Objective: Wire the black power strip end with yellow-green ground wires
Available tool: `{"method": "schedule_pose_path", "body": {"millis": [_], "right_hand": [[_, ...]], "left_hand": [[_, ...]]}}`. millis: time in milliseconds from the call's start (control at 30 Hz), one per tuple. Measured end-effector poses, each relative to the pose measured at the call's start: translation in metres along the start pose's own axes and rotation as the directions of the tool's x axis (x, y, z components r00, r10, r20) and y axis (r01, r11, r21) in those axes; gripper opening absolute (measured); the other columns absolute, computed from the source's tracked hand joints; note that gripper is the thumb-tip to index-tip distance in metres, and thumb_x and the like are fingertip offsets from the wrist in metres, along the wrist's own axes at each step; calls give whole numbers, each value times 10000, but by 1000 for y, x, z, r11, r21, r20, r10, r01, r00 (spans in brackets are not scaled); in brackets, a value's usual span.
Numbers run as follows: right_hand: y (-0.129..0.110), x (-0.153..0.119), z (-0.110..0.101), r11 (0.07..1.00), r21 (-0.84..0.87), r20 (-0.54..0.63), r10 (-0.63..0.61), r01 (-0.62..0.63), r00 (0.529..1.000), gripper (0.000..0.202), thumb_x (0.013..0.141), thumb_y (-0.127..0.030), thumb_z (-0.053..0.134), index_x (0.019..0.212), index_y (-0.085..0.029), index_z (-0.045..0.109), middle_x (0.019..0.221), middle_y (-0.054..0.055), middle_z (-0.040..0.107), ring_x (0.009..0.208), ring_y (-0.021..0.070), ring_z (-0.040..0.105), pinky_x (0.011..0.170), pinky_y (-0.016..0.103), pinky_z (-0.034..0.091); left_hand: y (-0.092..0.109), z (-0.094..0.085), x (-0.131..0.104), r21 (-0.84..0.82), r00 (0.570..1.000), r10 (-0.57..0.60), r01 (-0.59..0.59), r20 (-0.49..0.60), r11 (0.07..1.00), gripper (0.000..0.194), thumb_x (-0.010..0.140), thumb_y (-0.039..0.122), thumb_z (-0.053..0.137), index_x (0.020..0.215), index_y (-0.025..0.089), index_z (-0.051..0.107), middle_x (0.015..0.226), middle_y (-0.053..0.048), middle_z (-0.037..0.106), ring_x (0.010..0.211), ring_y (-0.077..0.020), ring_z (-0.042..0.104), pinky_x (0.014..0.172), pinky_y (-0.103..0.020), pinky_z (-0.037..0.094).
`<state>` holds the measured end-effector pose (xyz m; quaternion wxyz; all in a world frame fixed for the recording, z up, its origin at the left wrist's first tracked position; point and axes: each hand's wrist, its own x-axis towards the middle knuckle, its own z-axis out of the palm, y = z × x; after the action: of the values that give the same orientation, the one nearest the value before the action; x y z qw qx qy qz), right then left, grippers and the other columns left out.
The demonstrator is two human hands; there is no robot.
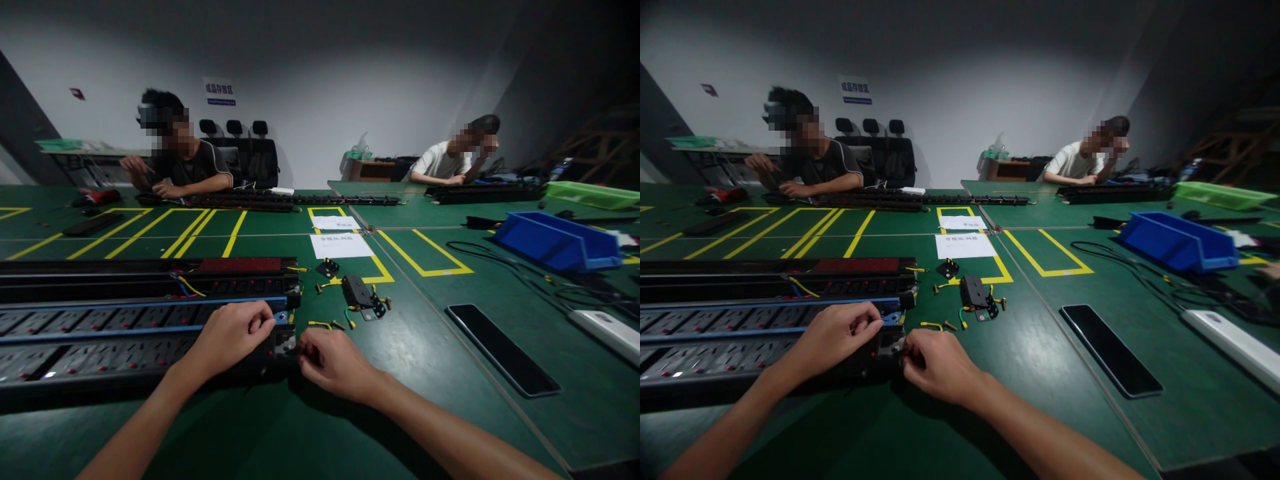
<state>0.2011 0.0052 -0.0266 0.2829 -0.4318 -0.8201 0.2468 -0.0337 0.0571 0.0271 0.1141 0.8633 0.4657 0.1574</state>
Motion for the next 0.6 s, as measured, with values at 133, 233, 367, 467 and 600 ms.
{"method": "schedule_pose_path", "body": {"millis": [133,233,367,467,600], "right_hand": [[2,0,1,1000,1,-12,2,-2,1000,52,821,-146,595,839,-189,572,690,-35,580,603,104,494,560,208,273],[2,0,1,998,-44,-21,-44,43,999,77,810,-116,578,841,-186,572,722,-25,586,614,103,482,556,214,253],[1,2,0,1000,23,-23,9,-8,1000,48,817,-151,601,810,-186,568,660,-42,571,577,96,489,552,203,268],[2,2,0,1000,21,-28,9,-8,1000,52,810,-146,608,822,-188,580,675,-38,585,593,99,502,558,203,273],[3,1,1,998,-27,-37,-61,60,997,90,796,-107,589,840,-187,587,731,-22,595,623,104,492,564,212,267]], "left_hand": [[-1,1,0,-7,1000,-3,3,-4,1000,189,922,365,549,871,229,670,622,45,576,596,-125,549,594,-250,305],[-2,1,0,-5,1000,-6,6,-4,1000,186,921,365,551,867,230,668,620,46,571,598,-126,548,595,-250,304],[-2,1,0,2,1000,-9,9,-2,1000,181,918,365,553,871,234,668,613,47,565,604,-131,552,595,-250,301],[-2,0,-1,4,1000,-5,5,-5,1000,178,920,360,551,868,235,666,610,48,562,602,-131,550,596,-249,300],[-2,0,0,8,1000,-2,2,-9,1000,175,920,357,552,864,234,663,615,50,568,597,-127,547,594,-248,300]]}}
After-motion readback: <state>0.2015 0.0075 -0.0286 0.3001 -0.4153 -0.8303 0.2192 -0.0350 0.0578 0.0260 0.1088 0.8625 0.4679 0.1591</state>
